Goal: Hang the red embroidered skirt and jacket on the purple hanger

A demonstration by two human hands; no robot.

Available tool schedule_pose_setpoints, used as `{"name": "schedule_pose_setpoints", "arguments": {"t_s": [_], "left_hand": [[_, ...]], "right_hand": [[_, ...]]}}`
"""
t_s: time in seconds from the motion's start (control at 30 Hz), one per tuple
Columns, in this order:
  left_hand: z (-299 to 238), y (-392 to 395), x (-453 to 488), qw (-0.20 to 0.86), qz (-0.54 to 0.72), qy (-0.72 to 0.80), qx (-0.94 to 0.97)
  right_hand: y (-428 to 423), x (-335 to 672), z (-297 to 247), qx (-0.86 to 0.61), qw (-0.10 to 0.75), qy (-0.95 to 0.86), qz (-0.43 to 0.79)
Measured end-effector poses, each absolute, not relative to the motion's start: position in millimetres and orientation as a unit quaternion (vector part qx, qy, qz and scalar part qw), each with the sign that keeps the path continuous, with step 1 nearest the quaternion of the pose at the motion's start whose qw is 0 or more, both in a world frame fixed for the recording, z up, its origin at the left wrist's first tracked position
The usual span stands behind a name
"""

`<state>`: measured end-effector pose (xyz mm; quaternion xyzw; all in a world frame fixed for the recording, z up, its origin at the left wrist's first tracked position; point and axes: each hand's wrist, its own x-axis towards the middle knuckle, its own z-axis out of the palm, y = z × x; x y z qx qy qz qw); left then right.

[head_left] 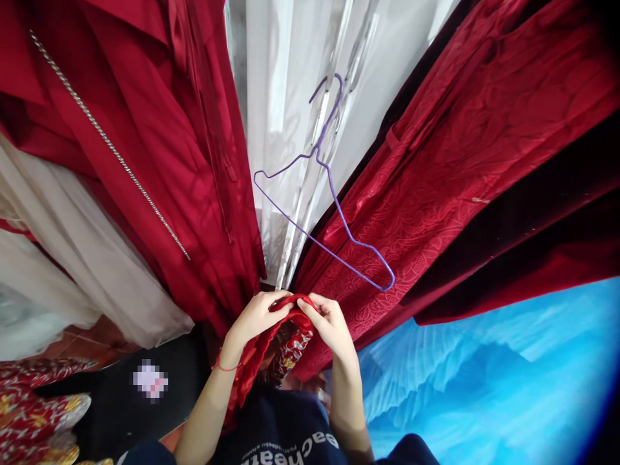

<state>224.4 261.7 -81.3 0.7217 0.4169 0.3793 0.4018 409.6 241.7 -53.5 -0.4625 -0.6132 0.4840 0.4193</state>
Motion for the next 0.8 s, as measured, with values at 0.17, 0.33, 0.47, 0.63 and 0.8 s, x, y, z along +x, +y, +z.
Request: {"name": "schedule_pose_setpoints", "arguments": {"t_s": [0.17, 0.33, 0.47, 0.63, 0.8], "left_hand": [[-98, 274, 195, 0.288, 0.28, 0.558, 0.726], [-100, 315, 148, 0.218, 0.167, 0.658, 0.701], [-64, 357, 131, 0.161, 0.146, 0.656, 0.723], [-16, 373, 146, 0.083, 0.133, 0.608, 0.779], [10, 367, 164, 0.126, 0.179, 0.577, 0.787]], "right_hand": [[249, 413, -40, -0.485, 0.453, -0.597, 0.45], [269, 425, -29, -0.556, 0.47, -0.594, 0.342], [281, 428, -34, -0.657, 0.448, -0.585, 0.16], [284, 438, -44, -0.789, 0.337, -0.513, 0.035], [283, 436, -53, -0.847, 0.223, -0.483, 0.012]]}}
